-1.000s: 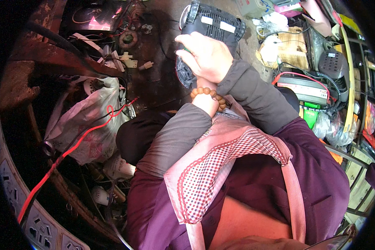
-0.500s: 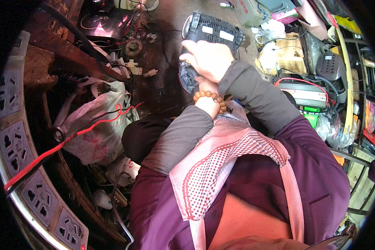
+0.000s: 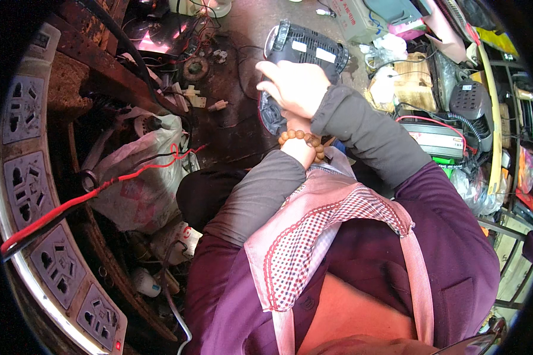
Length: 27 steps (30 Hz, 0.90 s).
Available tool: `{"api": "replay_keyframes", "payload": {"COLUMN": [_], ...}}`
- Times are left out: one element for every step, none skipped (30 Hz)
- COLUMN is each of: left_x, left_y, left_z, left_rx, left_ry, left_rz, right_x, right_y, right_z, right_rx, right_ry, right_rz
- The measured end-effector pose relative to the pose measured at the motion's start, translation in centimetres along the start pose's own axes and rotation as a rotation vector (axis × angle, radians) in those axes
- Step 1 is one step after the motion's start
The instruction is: The person is repairing a small electronic device, possibly a motor or power supply, using a screwdriver. They are seated on the floor in a cluttered workshop, manipulating the device and its components.
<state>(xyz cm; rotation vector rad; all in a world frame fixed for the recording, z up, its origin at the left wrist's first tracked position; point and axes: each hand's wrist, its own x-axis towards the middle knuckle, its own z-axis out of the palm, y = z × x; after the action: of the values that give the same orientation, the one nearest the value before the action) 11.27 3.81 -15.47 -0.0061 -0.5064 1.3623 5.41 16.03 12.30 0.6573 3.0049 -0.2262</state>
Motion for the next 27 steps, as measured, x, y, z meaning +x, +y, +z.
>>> {"api": "replay_keyframes", "payload": {"left_x": [-0.1, -0.2, -0.3, -0.2, 0.6, 0.9, 1.0, 0.7, 0.5, 0.5, 0.4, 0.4, 0.5, 0.6, 0.7, 0.6, 0.6, 0.4, 0.5, 0.4, 0.5, 0.2, 0.0, -0.2, -0.1, -0.1, -0.1], "left_y": [-0.1, -0.3, -0.5, -0.4, -0.2, -0.1, 0.0, 0.1, 0.1, 0.0, -0.1, -0.3, -0.4, -0.5, -0.6, -0.7, -0.6, -0.6, -0.6, -0.6, -0.5, -0.5, -0.3, -0.3, -0.3, -0.3, -0.4], "left_z": [-0.2, -0.3, -0.5, -0.3, 1.2, 1.5, 1.6, 0.8, 0.5, 0.4, 0.3, 0.1, 0.1, 0.2, 0.1, -0.5, -1.1, -1.6, -1.5, -1.3, -1.1, -1.6, -2.2, -2.7, -2.6, -2.5, -2.4], "left_rx": [-0.001, -0.009, -0.015, -0.017, -0.017, -0.016, -0.012, -0.006, -0.008, -0.015, -0.030, -0.048, -0.063, -0.081, -0.089, -0.097, -0.093, -0.088, -0.083, -0.077, -0.069, -0.059, -0.047, -0.034, -0.023, -0.012, -0.011], "left_ry": [0.016, 0.039, 0.020, 0.002, -0.055, -0.074, -0.093, -0.072, -0.064, -0.055, -0.057, -0.062, -0.068, -0.076, -0.085, -0.095, -0.106, -0.107, -0.107, -0.098, -0.092, -0.083, -0.078, -0.077, -0.079, -0.085, -0.098], "left_rz": [0.016, 0.052, 0.048, 0.044, -0.002, -0.027, -0.047, -0.046, -0.031, -0.024, -0.002, 0.012, 0.033, 0.046, 0.058, 0.066, 0.073, 0.074, 0.074, 0.069, 0.064, 0.063, 0.062, 0.058, 0.052, 0.043, 0.057], "right_x": [0.1, 0.2, 0.4, 0.5, 0.3, 0.0, 0.0, 0.2, 0.2, 0.1, 0.1, 0.3, 0.3, 0.2, 0.3, 0.6, 0.6, 0.4, 0.2, 0.4, 0.3, 0.4, 0.5, 0.8, 0.7, 0.4, 0.2], "right_y": [0.3, 1.0, 1.7, 2.5, 2.3, 1.9, 1.3, 0.8, 1.1, 1.6, 2.0, 2.3, 1.8, 1.2, 0.8, 0.8, 1.0, 1.3, 1.4, 1.6, 1.6, 1.0, 0.7, 0.6, 0.6, 0.8, 0.8], "right_z": [0.2, 0.7, 1.4, 2.3, 1.9, 1.4, 0.9, 0.5, 0.7, 1.1, 1.4, 1.8, 1.5, 1.1, 0.6, 0.4, 0.5, 0.9, 1.2, 1.4, 1.6, 1.3, 0.8, 0.3, 0.2, 0.2, 0.3], "right_rx": [0.031, 0.061, 0.092, 0.155, 0.116, 0.078, 0.040, -0.018, 0.021, 0.058, 0.095, 0.184, 0.119, 0.053, -0.013, 0.005, 0.050, 0.094, 0.137, 0.191, 0.142, 0.095, 0.048, 0.024, 0.035, 0.046, 0.057], "right_ry": [0.048, 0.096, 0.144, 0.289, 0.233, 0.176, 0.119, 0.028, 0.097, 0.167, 0.236, 0.291, 0.211, 0.131, 0.051, -0.025, 0.064, 0.153, 0.241, 0.277, 0.216, 0.157, 0.097, -0.017, 0.030, 0.077, 0.123], "right_rz": [-0.011, -0.021, -0.032, -0.181, -0.151, -0.121, -0.101, -0.005, -0.057, -0.102, -0.146, -0.246, -0.181, -0.116, -0.051, 0.005, -0.061, -0.128, -0.192, -0.255, -0.189, -0.127, -0.065, 0.007, -0.029, -0.065, -0.102]}}
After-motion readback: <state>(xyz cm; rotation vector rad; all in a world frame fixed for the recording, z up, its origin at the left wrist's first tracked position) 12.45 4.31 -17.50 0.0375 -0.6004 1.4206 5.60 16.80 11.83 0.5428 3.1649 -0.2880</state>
